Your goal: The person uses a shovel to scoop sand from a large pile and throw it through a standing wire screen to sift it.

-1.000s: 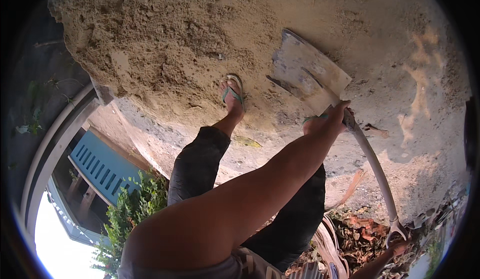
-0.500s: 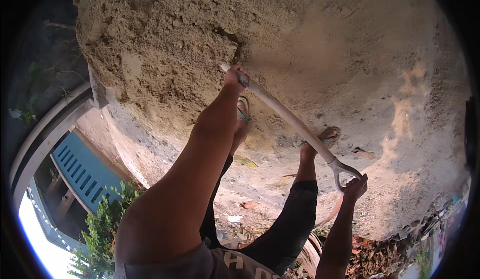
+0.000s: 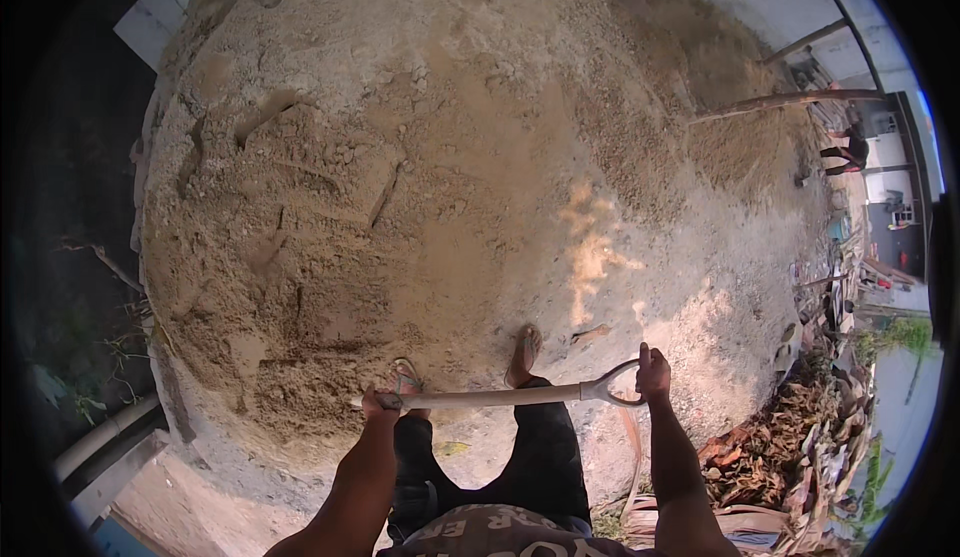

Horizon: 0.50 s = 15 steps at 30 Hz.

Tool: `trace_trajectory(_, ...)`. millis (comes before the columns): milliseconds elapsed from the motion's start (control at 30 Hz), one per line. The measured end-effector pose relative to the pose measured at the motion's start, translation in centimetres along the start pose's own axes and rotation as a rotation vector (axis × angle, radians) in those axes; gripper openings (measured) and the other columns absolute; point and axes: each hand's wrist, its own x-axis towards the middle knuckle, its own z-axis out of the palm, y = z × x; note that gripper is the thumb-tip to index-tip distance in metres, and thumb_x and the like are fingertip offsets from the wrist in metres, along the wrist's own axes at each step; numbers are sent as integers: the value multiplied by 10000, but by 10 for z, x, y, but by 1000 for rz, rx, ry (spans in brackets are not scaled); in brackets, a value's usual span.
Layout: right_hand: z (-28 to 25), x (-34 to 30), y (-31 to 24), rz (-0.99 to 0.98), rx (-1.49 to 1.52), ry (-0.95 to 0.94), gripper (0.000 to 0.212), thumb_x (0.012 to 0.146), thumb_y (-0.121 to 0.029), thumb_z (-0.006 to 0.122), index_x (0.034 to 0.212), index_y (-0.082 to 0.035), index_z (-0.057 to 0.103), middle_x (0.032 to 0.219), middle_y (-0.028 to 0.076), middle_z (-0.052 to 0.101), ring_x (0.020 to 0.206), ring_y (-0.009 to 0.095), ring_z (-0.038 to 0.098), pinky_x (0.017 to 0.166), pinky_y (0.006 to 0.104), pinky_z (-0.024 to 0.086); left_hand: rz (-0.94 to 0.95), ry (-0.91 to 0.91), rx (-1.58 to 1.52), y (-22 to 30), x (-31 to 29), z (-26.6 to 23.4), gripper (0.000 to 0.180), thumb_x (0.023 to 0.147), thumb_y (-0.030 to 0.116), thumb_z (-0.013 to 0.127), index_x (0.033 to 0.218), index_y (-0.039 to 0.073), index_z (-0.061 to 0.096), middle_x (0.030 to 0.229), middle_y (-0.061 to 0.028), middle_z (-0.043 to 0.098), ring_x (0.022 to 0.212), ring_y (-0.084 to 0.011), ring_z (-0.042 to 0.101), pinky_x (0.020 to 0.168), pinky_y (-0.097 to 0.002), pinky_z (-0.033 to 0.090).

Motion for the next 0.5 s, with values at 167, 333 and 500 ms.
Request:
trace_trajectory(167, -36, 13, -52, -14, -144, -238, 518, 937, -476, 465, 791, 15, 534, 537, 119, 547, 400, 203, 548, 364, 336, 446, -13, -57, 12, 10, -31, -75, 341, 922, 288, 503, 643, 111, 425, 583, -49, 445, 532, -229, 475, 524, -389, 455)
trace_trajectory(333, -55, 66, -46, 153, -141, -458, 550, 909, -529, 478, 828, 3, 588, 572, 104, 556, 462, 218, 584, 413, 345, 485, 93, 160, 157, -11, -121, -29, 259, 889, 282, 546, 762, 95, 421, 679, -75, 460, 610, -248, 484, 578, -412, 466)
trace_trajectory(500, -100, 118, 27, 345, -147, -492, 621, 900, -549, 484, 716, 33, 601, 586, 129, 583, 451, 220, 585, 442, 348, 503, 181, 131, 377, -66, -158, 131, 266, 850, 259, 594, 895, 65, 417, 799, -112, 483, 713, -273, 509, 625, -421, 477)
